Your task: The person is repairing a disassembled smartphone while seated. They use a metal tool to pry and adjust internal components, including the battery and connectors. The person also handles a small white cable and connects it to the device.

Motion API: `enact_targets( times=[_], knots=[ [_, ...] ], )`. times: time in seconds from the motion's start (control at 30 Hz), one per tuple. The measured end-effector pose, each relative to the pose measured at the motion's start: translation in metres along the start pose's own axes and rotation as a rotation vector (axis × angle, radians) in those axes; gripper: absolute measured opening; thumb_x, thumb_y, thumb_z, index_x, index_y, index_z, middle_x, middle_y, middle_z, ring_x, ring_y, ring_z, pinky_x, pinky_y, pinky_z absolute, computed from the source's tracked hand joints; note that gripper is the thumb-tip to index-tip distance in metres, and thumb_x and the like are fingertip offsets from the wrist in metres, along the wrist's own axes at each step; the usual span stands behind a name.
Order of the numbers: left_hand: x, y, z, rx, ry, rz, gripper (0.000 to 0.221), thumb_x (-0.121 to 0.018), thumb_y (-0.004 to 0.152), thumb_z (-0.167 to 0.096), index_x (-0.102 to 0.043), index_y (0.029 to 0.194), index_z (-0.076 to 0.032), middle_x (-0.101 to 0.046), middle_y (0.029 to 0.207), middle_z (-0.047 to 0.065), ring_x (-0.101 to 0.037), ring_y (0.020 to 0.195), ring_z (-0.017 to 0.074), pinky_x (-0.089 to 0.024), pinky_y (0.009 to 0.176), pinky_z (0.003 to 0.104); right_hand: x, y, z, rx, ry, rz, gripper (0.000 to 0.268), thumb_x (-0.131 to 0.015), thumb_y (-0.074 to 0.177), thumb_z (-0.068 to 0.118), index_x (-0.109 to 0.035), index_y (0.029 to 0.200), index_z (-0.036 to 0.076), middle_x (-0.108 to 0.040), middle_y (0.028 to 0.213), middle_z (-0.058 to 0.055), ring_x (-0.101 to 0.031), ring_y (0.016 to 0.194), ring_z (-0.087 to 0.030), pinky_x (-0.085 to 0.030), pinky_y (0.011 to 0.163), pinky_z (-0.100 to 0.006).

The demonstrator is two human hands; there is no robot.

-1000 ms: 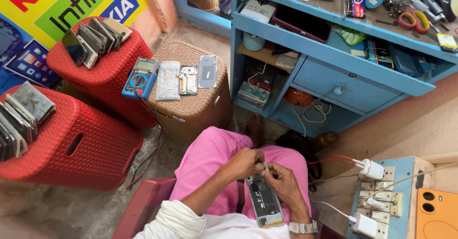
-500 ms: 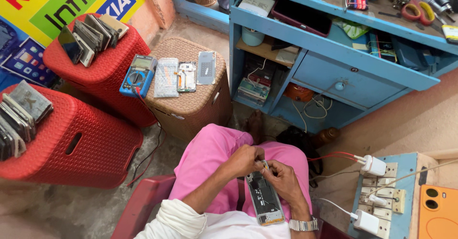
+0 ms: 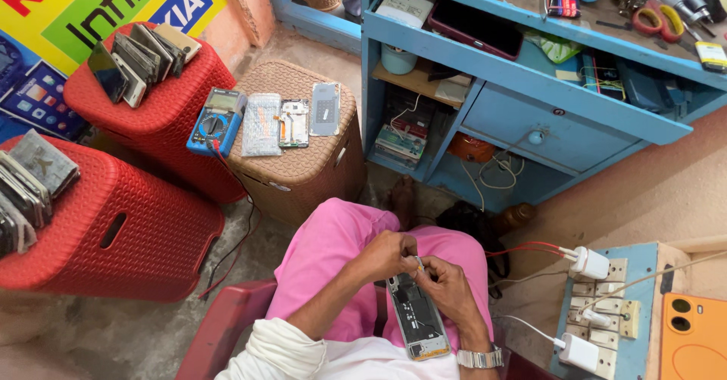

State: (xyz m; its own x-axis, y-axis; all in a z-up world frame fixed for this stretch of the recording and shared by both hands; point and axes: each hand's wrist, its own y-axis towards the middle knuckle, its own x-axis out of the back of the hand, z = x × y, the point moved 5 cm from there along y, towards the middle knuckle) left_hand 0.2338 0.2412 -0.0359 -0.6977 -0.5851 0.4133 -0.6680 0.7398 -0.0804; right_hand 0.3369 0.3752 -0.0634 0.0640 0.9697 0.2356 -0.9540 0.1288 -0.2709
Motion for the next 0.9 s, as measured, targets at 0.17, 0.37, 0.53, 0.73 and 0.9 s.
enact_targets(
  times=[0.17,0.37,0.53,0.73,0.9],
  knots=[
    [-0.003,-0.002,0.007,0.003,-0.015,0.008,0.021,-0.076,0.074,-0.018,-0.071,0.085,0.0,-0.07,0.071,0.017,-0.07,0.062,0.0254,-0.052,0.056,0.038,-0.001,0.001,-0.001,0.01,0.015,0.016,0.022,-0.074,0.091,0.019,-0.077,0.105,0.002,-0.068,0.068,0.004,-0.057,0.059,-0.002,-0.045,0.051,-0.021],
    [-0.008,0.011,0.019,-0.092,0.023,-0.055,0.022,-0.078,0.073,-0.016,-0.072,0.087,-0.001,-0.07,0.077,0.019,-0.07,0.067,0.0296,-0.054,0.06,0.039,0.0,0.002,-0.004,0.024,0.052,-0.004,0.021,-0.073,0.09,0.014,-0.075,0.106,0.001,-0.073,0.076,0.004,-0.063,0.067,-0.001,-0.052,0.056,-0.021],
    [-0.01,0.003,0.022,-0.052,0.025,-0.056,0.022,-0.078,0.072,-0.016,-0.072,0.088,-0.001,-0.071,0.076,0.019,-0.072,0.069,0.0318,-0.055,0.063,0.041,-0.001,0.005,-0.005,0.044,0.031,-0.012,0.02,-0.074,0.09,0.014,-0.076,0.105,0.001,-0.071,0.074,0.002,-0.06,0.065,-0.003,-0.049,0.055,-0.023],
    [-0.006,-0.001,0.004,-0.041,0.057,-0.02,0.022,-0.078,0.072,-0.015,-0.072,0.089,-0.002,-0.072,0.077,0.019,-0.072,0.07,0.0303,-0.054,0.064,0.041,0.008,0.001,0.01,0.054,-0.127,-0.08,0.024,-0.078,0.09,0.023,-0.076,0.096,0.0,-0.064,0.068,0.001,-0.051,0.063,-0.004,-0.044,0.052,-0.026],
    [-0.008,0.004,0.015,-0.064,-0.119,0.061,0.027,-0.074,0.078,-0.009,-0.073,0.103,0.001,-0.076,0.087,0.016,-0.073,0.078,0.0196,-0.057,0.071,0.033,0.019,-0.004,-0.014,0.034,-0.127,-0.106,0.026,-0.077,0.094,0.023,-0.075,0.101,-0.002,-0.064,0.072,-0.004,-0.051,0.066,-0.006,-0.043,0.055,-0.027]
  ],
)
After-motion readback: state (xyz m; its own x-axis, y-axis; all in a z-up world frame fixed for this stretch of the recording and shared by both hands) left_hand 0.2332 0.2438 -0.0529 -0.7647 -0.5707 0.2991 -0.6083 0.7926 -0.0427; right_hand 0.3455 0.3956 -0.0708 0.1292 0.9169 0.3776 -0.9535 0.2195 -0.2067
